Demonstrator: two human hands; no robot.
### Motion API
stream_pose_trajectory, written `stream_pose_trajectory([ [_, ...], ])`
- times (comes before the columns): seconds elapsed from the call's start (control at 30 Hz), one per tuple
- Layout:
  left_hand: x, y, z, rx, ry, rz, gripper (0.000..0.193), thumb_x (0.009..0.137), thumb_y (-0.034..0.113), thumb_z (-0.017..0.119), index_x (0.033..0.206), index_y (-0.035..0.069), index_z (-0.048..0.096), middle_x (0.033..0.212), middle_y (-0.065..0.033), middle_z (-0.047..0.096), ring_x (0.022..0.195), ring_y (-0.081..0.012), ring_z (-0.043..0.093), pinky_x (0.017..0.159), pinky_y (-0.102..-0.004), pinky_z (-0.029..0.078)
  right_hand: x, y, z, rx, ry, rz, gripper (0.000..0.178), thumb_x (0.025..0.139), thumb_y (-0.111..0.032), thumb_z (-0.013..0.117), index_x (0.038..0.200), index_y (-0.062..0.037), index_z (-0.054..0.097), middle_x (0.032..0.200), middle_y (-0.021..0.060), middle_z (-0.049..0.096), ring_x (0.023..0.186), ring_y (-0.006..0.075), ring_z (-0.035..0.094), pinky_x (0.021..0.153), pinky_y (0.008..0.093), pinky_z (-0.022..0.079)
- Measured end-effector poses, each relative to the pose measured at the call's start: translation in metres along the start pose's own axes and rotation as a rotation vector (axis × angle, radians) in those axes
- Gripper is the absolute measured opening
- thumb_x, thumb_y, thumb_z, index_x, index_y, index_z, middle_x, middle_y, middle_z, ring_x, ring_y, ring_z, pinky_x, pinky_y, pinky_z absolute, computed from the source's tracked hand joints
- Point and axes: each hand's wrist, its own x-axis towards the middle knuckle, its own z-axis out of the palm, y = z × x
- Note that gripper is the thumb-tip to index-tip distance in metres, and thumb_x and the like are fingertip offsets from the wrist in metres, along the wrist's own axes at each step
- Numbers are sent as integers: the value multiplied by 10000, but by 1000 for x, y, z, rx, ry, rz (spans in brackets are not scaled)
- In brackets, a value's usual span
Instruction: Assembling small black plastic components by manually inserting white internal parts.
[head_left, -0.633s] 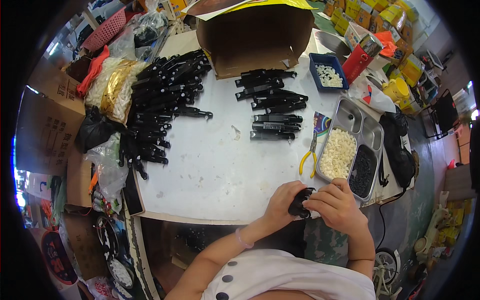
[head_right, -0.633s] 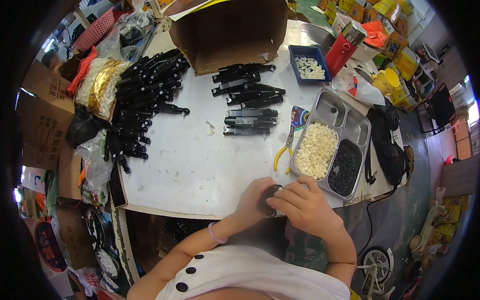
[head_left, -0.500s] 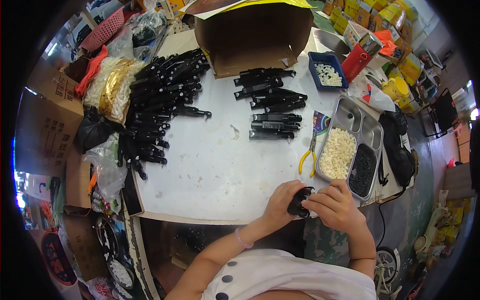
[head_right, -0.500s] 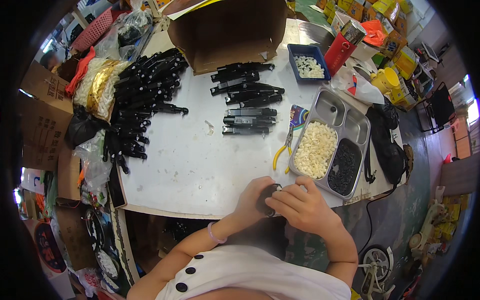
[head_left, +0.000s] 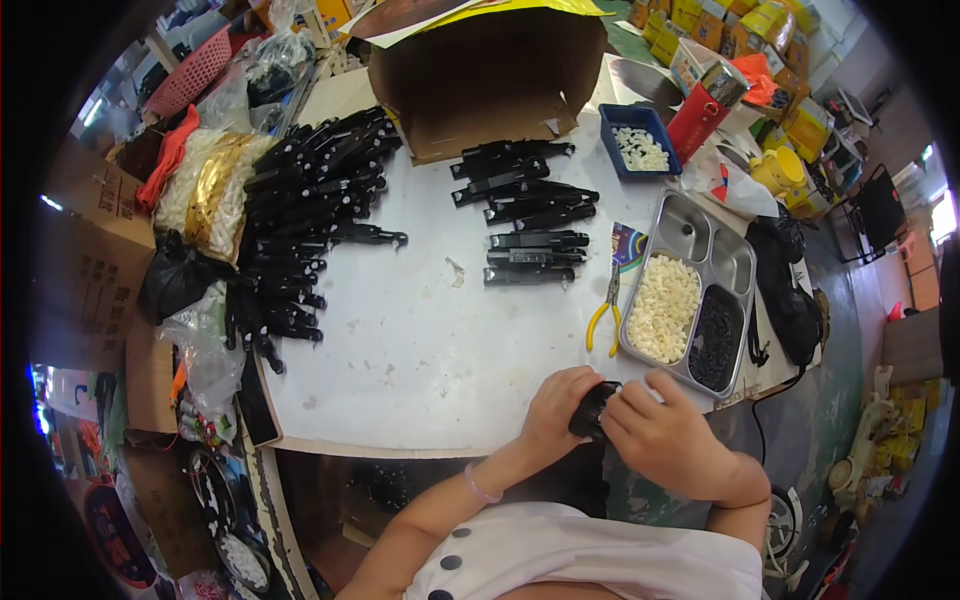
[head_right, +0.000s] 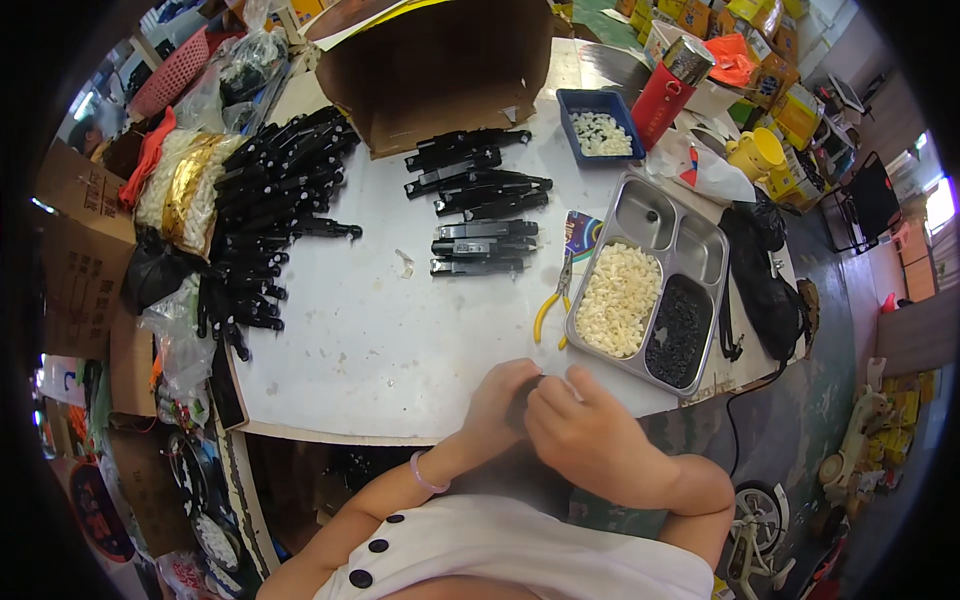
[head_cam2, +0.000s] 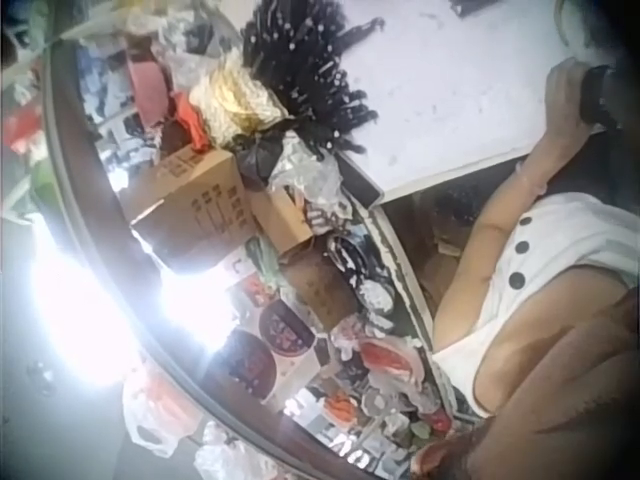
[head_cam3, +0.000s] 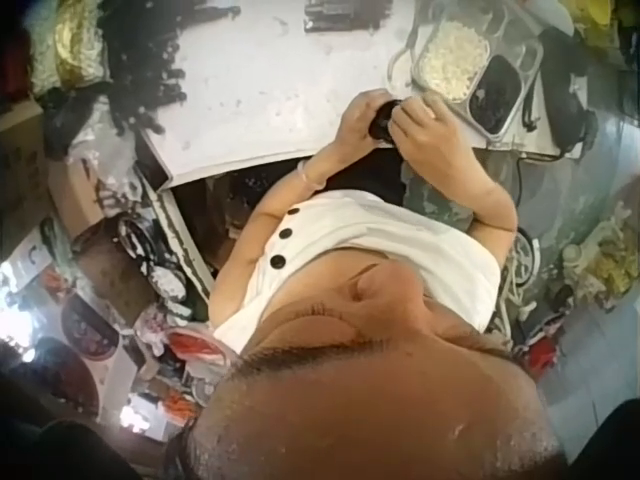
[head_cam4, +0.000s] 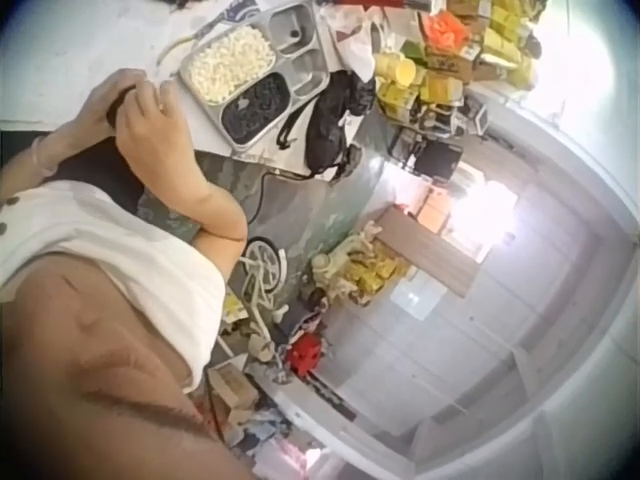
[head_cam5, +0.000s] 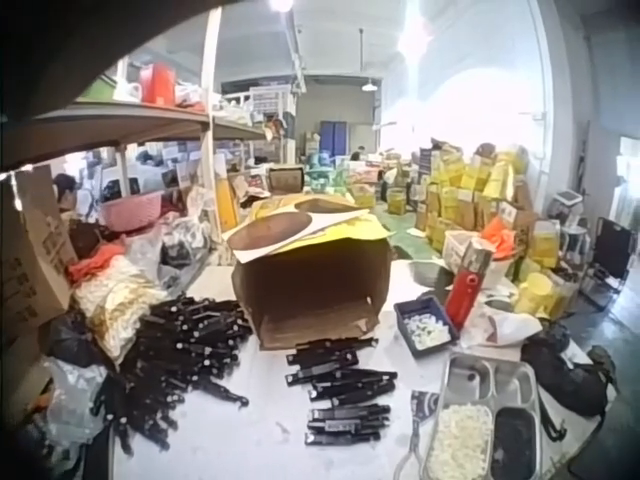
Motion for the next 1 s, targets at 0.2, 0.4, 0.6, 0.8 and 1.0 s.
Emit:
stream_pose_trajectory([
  [0.2,-2,-7,5,23,-23,29,636,653,135,747,1224,51,480,1150,-153,530,995,-372,538,857,-440,439,9,-4,-2,105,-206,15,145,669,-169,609,735,-39,607,759,54,553,778,218,466,723,316,371],
  [0.4,-5,-7,2,19,-22,-56,667,634,116,766,1231,51,477,1163,-152,543,1047,-366,541,894,-429,442,11,25,19,474,69,-4,117,689,-150,669,752,-58,634,737,47,570,793,232,506,736,320,391],
  [0.6,-1,1,2,-16,26,-86,635,655,83,800,1209,47,493,1124,-144,561,995,-305,590,838,-352,503,-22,79,79,367,523,678,133,745,-142,701,838,-55,662,767,65,609,784,263,556,729,343,405],
  [0.8,-2,-1,0,49,7,-70,623,658,70,797,1201,65,492,1130,-140,554,978,-304,591,833,-356,503,-24,76,128,351,363,749,152,753,-158,702,798,-34,629,766,83,611,784,267,537,723,370,399],
  [1.0,-2,-2,2,46,-7,-71,678,622,24,805,1212,84,476,1142,-125,535,966,-278,597,821,-348,511,-26,63,119,603,490,1008,111,788,-104,677,827,-16,622,785,102,622,752,222,572,694,318,433],
])
